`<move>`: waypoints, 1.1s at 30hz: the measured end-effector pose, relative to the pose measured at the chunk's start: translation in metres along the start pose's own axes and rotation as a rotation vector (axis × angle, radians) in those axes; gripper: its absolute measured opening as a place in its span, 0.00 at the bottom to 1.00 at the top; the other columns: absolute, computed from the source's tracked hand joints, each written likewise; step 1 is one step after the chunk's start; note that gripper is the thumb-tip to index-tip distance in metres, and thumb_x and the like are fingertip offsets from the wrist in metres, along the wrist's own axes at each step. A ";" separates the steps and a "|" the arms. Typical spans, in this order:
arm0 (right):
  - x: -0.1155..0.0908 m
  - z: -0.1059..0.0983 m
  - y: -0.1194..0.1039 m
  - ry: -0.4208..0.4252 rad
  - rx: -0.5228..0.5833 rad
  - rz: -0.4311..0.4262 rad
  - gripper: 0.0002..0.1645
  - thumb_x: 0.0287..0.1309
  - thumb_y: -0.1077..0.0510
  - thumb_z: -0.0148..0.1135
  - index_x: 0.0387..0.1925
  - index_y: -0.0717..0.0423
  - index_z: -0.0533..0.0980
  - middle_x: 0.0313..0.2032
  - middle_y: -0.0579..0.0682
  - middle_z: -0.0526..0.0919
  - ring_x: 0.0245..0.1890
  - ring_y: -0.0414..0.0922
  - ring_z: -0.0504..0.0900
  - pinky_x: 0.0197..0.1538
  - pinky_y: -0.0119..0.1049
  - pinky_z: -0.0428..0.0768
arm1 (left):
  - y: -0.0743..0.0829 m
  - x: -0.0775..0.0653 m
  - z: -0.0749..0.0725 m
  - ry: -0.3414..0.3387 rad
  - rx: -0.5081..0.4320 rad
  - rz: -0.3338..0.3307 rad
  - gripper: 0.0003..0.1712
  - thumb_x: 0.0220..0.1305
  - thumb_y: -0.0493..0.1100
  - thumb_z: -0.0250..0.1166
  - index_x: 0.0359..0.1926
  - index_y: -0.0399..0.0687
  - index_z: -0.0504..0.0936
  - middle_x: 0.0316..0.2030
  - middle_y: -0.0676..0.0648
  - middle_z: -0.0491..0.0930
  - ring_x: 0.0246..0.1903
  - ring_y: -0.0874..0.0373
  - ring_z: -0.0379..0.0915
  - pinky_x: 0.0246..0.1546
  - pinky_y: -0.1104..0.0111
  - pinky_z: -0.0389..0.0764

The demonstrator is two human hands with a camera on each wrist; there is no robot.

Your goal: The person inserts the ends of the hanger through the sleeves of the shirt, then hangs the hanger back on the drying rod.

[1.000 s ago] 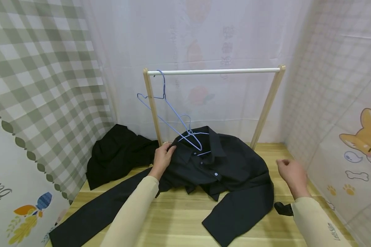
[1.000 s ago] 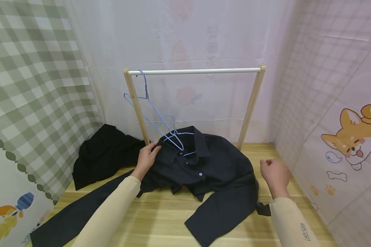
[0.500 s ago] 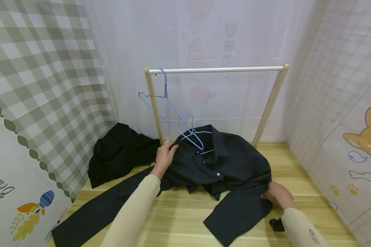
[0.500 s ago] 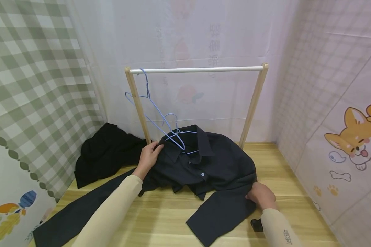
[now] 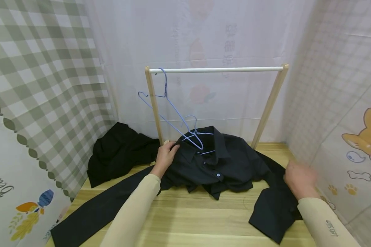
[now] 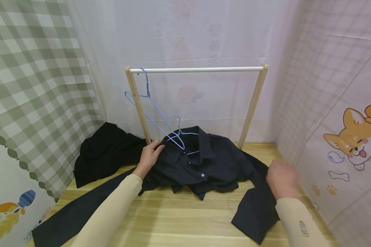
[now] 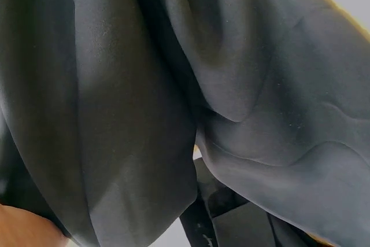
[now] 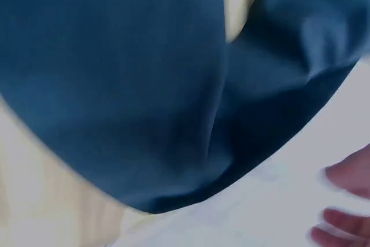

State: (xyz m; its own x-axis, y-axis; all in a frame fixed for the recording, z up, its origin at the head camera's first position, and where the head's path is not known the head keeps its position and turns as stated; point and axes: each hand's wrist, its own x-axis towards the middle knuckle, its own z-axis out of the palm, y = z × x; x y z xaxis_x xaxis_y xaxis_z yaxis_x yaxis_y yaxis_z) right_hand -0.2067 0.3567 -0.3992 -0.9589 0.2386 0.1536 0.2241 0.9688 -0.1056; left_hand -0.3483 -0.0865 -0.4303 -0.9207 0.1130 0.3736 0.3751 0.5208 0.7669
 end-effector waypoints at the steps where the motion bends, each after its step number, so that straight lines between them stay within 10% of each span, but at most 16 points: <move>1: 0.002 0.002 -0.008 0.074 0.010 -0.056 0.14 0.57 0.68 0.55 0.41 0.79 0.72 0.33 0.77 0.74 0.31 0.73 0.76 0.33 0.67 0.74 | 0.000 0.000 0.000 -0.009 0.000 0.008 0.11 0.72 0.46 0.62 0.44 0.46 0.86 0.41 0.46 0.85 0.42 0.49 0.78 0.47 0.55 0.77; 6: 0.016 0.008 -0.054 0.322 0.151 -0.324 0.19 0.64 0.65 0.58 0.54 0.72 0.75 0.50 0.73 0.76 0.44 0.70 0.77 0.44 0.64 0.75 | 0.004 0.000 0.002 -0.087 -0.026 0.060 0.11 0.71 0.47 0.62 0.44 0.48 0.86 0.39 0.49 0.85 0.38 0.54 0.77 0.43 0.58 0.77; 12: 0.031 -0.003 -0.088 0.252 0.262 -0.469 0.27 0.71 0.63 0.52 0.66 0.73 0.65 0.65 0.73 0.66 0.65 0.69 0.64 0.65 0.65 0.60 | 0.011 0.001 0.003 -0.220 -0.089 0.116 0.11 0.72 0.48 0.61 0.37 0.47 0.84 0.31 0.52 0.80 0.32 0.57 0.73 0.37 0.63 0.75; 15: 0.033 -0.006 -0.092 0.139 0.251 -0.476 0.26 0.74 0.60 0.50 0.66 0.71 0.66 0.62 0.72 0.70 0.64 0.68 0.65 0.66 0.67 0.53 | 0.013 0.001 0.003 -0.259 -0.107 0.099 0.12 0.72 0.48 0.61 0.35 0.47 0.83 0.29 0.52 0.78 0.31 0.57 0.71 0.36 0.64 0.74; 25: 0.025 -0.008 -0.091 -0.109 0.588 -0.352 0.15 0.72 0.53 0.57 0.43 0.61 0.83 0.44 0.58 0.83 0.40 0.53 0.79 0.45 0.49 0.76 | 0.016 0.001 0.010 -0.249 -0.107 0.011 0.12 0.73 0.49 0.60 0.43 0.46 0.84 0.34 0.50 0.79 0.33 0.56 0.72 0.39 0.63 0.73; 33: 0.021 -0.011 -0.093 -0.148 0.683 -0.316 0.15 0.72 0.54 0.57 0.44 0.62 0.82 0.40 0.54 0.83 0.37 0.47 0.77 0.44 0.44 0.74 | 0.021 0.001 0.017 -0.224 -0.111 0.003 0.14 0.72 0.50 0.61 0.47 0.46 0.84 0.38 0.48 0.81 0.36 0.55 0.74 0.42 0.61 0.75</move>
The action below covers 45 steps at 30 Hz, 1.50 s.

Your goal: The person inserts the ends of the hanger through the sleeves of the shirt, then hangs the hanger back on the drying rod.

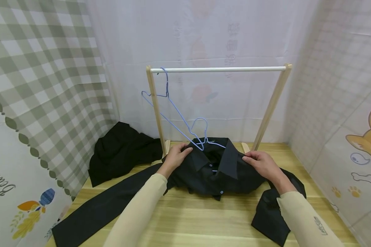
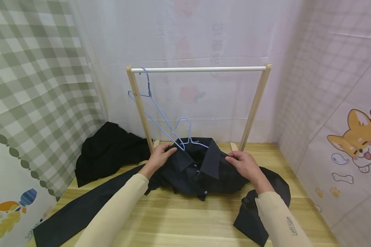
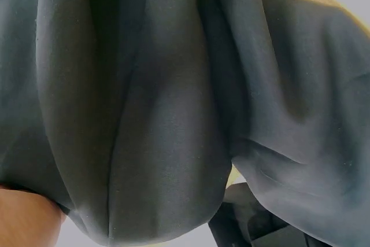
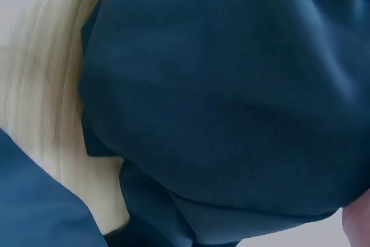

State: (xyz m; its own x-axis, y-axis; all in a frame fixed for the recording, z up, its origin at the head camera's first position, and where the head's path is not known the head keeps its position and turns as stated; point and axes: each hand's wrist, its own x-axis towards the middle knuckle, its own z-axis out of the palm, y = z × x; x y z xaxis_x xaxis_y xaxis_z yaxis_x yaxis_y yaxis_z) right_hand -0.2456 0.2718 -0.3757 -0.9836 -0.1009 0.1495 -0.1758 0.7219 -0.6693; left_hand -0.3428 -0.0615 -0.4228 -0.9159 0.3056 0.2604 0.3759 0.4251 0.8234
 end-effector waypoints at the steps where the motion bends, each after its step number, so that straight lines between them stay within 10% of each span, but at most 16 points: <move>1: -0.001 0.000 0.000 0.012 0.005 0.003 0.15 0.72 0.53 0.57 0.44 0.62 0.82 0.40 0.54 0.83 0.37 0.48 0.77 0.44 0.44 0.74 | 0.000 0.000 0.000 0.003 0.007 -0.003 0.15 0.72 0.51 0.61 0.48 0.46 0.83 0.41 0.48 0.82 0.38 0.54 0.75 0.44 0.60 0.75; 8: -0.008 0.003 -0.001 0.127 0.019 0.041 0.23 0.74 0.48 0.54 0.51 0.65 0.80 0.49 0.64 0.82 0.48 0.59 0.79 0.53 0.54 0.75 | 0.000 -0.002 0.005 0.125 0.121 0.049 0.27 0.69 0.53 0.63 0.63 0.45 0.76 0.59 0.43 0.77 0.60 0.46 0.71 0.62 0.52 0.67; 14: -0.013 0.006 0.000 0.198 0.036 0.055 0.24 0.74 0.49 0.53 0.54 0.67 0.79 0.51 0.66 0.81 0.51 0.61 0.78 0.54 0.57 0.74 | -0.005 -0.004 0.018 0.371 0.500 0.407 0.18 0.64 0.48 0.69 0.51 0.44 0.81 0.47 0.44 0.77 0.48 0.47 0.73 0.51 0.54 0.71; 19: -0.014 0.010 -0.001 0.237 0.022 0.025 0.19 0.72 0.52 0.56 0.48 0.64 0.81 0.45 0.61 0.84 0.43 0.53 0.79 0.46 0.42 0.76 | 0.010 -0.007 0.039 0.229 0.716 0.647 0.12 0.66 0.47 0.68 0.49 0.51 0.85 0.35 0.51 0.83 0.35 0.55 0.80 0.35 0.63 0.79; 25: -0.014 0.015 -0.002 0.224 0.037 0.014 0.17 0.71 0.52 0.58 0.46 0.63 0.82 0.43 0.58 0.84 0.40 0.49 0.78 0.43 0.34 0.75 | 0.031 -0.008 0.061 0.069 0.927 0.605 0.08 0.72 0.50 0.61 0.44 0.54 0.83 0.28 0.54 0.84 0.26 0.60 0.81 0.24 0.66 0.79; 31: -0.014 0.017 -0.002 0.254 0.003 0.011 0.17 0.72 0.53 0.57 0.47 0.63 0.82 0.44 0.61 0.84 0.43 0.56 0.80 0.48 0.50 0.76 | 0.041 -0.008 0.064 0.225 0.615 0.508 0.08 0.71 0.47 0.62 0.46 0.53 0.83 0.20 0.52 0.81 0.20 0.57 0.79 0.21 0.66 0.76; 36: -0.014 0.017 -0.001 0.290 0.003 0.012 0.18 0.72 0.54 0.57 0.49 0.64 0.81 0.45 0.64 0.84 0.43 0.58 0.80 0.50 0.55 0.75 | 0.043 -0.015 0.062 0.014 0.395 0.426 0.19 0.73 0.52 0.59 0.57 0.49 0.80 0.36 0.53 0.85 0.35 0.61 0.81 0.39 0.69 0.80; 41: -0.013 0.018 0.000 0.301 0.002 0.006 0.17 0.72 0.54 0.57 0.49 0.64 0.80 0.45 0.63 0.84 0.44 0.58 0.80 0.50 0.54 0.75 | 0.045 -0.027 0.066 -0.173 0.460 0.469 0.25 0.64 0.64 0.64 0.50 0.52 0.85 0.42 0.55 0.80 0.40 0.64 0.75 0.41 0.74 0.77; 45: -0.014 0.019 0.000 0.298 0.004 0.006 0.17 0.72 0.54 0.57 0.48 0.64 0.81 0.43 0.61 0.84 0.40 0.54 0.78 0.47 0.49 0.75 | 0.044 -0.029 0.072 -0.086 0.546 0.485 0.14 0.68 0.56 0.65 0.44 0.55 0.88 0.35 0.57 0.80 0.34 0.65 0.76 0.32 0.74 0.76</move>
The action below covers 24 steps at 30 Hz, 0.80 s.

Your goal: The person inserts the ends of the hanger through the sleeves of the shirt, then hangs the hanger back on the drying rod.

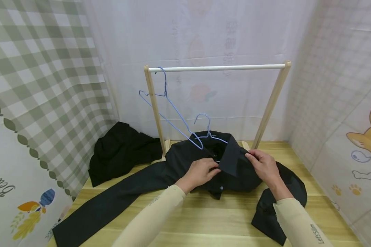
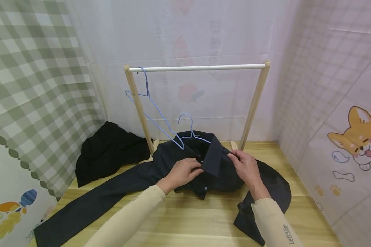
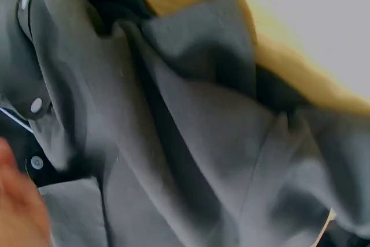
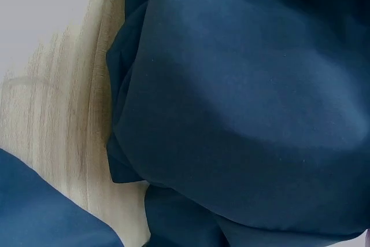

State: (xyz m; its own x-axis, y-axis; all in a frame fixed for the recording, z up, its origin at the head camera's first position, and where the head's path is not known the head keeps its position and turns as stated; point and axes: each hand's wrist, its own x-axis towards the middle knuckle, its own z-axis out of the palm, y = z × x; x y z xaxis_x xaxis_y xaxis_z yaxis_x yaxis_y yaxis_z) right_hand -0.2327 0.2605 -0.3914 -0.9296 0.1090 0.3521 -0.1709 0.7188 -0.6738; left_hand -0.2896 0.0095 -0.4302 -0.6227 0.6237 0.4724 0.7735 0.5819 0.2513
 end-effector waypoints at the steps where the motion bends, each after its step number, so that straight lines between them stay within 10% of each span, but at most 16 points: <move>1: 0.000 0.000 0.000 0.000 0.003 -0.001 0.16 0.72 0.54 0.57 0.48 0.63 0.81 0.42 0.61 0.84 0.40 0.53 0.78 0.46 0.47 0.74 | 0.000 0.001 0.001 0.048 0.008 -0.047 0.11 0.68 0.53 0.65 0.42 0.55 0.88 0.34 0.57 0.80 0.33 0.65 0.76 0.31 0.73 0.76; 8: 0.000 0.003 -0.003 -0.061 0.054 -0.006 0.16 0.72 0.53 0.57 0.46 0.63 0.80 0.39 0.57 0.82 0.37 0.49 0.75 0.42 0.36 0.73 | -0.006 0.010 0.004 0.269 -0.059 -0.393 0.07 0.63 0.49 0.70 0.36 0.54 0.89 0.32 0.54 0.77 0.35 0.58 0.74 0.35 0.66 0.76; 24: -0.002 -0.001 -0.008 -0.076 0.065 -0.007 0.15 0.72 0.54 0.56 0.46 0.63 0.78 0.40 0.57 0.80 0.39 0.50 0.73 0.44 0.41 0.72 | -0.039 0.011 0.009 0.466 -0.054 -0.393 0.23 0.56 0.47 0.74 0.49 0.45 0.77 0.50 0.43 0.69 0.51 0.48 0.64 0.53 0.55 0.66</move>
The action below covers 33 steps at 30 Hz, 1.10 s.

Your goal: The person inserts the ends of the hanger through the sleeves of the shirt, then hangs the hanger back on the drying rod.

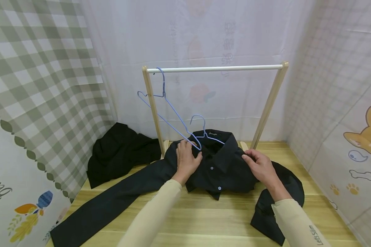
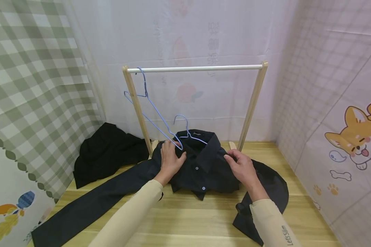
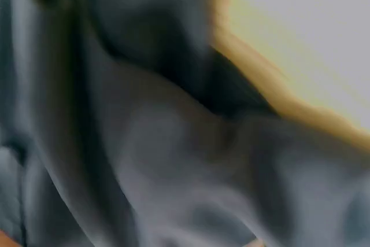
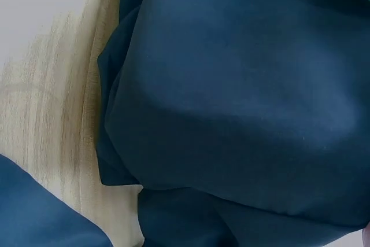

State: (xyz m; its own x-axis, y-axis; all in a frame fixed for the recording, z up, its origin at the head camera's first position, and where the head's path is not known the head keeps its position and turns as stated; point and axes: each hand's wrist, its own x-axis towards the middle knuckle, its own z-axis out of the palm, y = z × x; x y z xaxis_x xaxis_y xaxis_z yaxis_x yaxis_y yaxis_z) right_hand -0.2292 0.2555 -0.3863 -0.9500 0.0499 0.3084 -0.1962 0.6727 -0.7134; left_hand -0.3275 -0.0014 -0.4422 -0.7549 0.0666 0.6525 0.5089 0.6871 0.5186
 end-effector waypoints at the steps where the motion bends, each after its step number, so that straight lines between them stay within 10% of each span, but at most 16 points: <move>1: 0.000 0.000 0.001 0.000 0.002 -0.004 0.15 0.72 0.54 0.56 0.46 0.63 0.78 0.40 0.57 0.81 0.39 0.50 0.74 0.45 0.41 0.72 | -0.005 0.003 -0.002 -0.001 -0.016 0.011 0.25 0.57 0.45 0.71 0.53 0.43 0.75 0.54 0.42 0.69 0.55 0.46 0.63 0.56 0.53 0.64; 8: 0.000 0.003 0.005 0.044 -0.044 -0.066 0.13 0.71 0.55 0.59 0.46 0.62 0.79 0.43 0.60 0.83 0.42 0.55 0.78 0.48 0.51 0.74 | -0.024 0.029 -0.019 -0.208 -0.179 -0.001 0.21 0.71 0.43 0.60 0.61 0.39 0.76 0.57 0.40 0.78 0.60 0.45 0.71 0.66 0.50 0.59; 15: 0.009 0.015 0.002 0.249 -0.501 -0.688 0.24 0.62 0.62 0.56 0.60 0.60 0.77 0.63 0.64 0.72 0.59 0.65 0.72 0.55 0.64 0.68 | -0.017 0.040 -0.027 -0.277 -0.327 -0.044 0.09 0.72 0.41 0.60 0.48 0.40 0.80 0.42 0.41 0.82 0.43 0.48 0.76 0.46 0.58 0.75; 18: 0.014 0.018 -0.007 0.099 -0.778 -0.882 0.29 0.59 0.61 0.57 0.64 0.58 0.74 0.68 0.61 0.67 0.68 0.60 0.63 0.66 0.61 0.60 | -0.012 0.042 -0.028 -0.277 -0.325 -0.024 0.06 0.71 0.40 0.60 0.42 0.40 0.77 0.35 0.42 0.78 0.37 0.49 0.72 0.40 0.60 0.71; 23: 0.018 0.020 -0.019 -0.173 -1.072 -0.890 0.25 0.53 0.61 0.71 0.56 0.53 0.81 0.59 0.54 0.78 0.69 0.55 0.65 0.72 0.62 0.44 | -0.006 0.043 -0.029 -0.281 -0.320 -0.037 0.05 0.70 0.39 0.61 0.39 0.40 0.77 0.33 0.43 0.76 0.35 0.50 0.71 0.39 0.62 0.71; 33: 0.033 0.046 -0.017 0.287 -0.784 -0.940 0.07 0.61 0.64 0.61 0.32 0.57 0.84 0.31 0.52 0.86 0.37 0.52 0.81 0.43 0.50 0.74 | 0.005 0.035 -0.022 -0.323 -0.484 -0.074 0.14 0.69 0.41 0.64 0.52 0.40 0.81 0.42 0.42 0.83 0.43 0.51 0.76 0.47 0.62 0.75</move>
State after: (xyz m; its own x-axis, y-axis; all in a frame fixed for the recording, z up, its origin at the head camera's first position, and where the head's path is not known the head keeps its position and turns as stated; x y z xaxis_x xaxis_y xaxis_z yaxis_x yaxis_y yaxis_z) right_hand -0.2678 0.2116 -0.3926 -0.4151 -0.5940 0.6891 -0.4771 0.7871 0.3910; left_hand -0.3426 -0.0119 -0.4042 -0.8449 0.3006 0.4425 0.5236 0.2952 0.7992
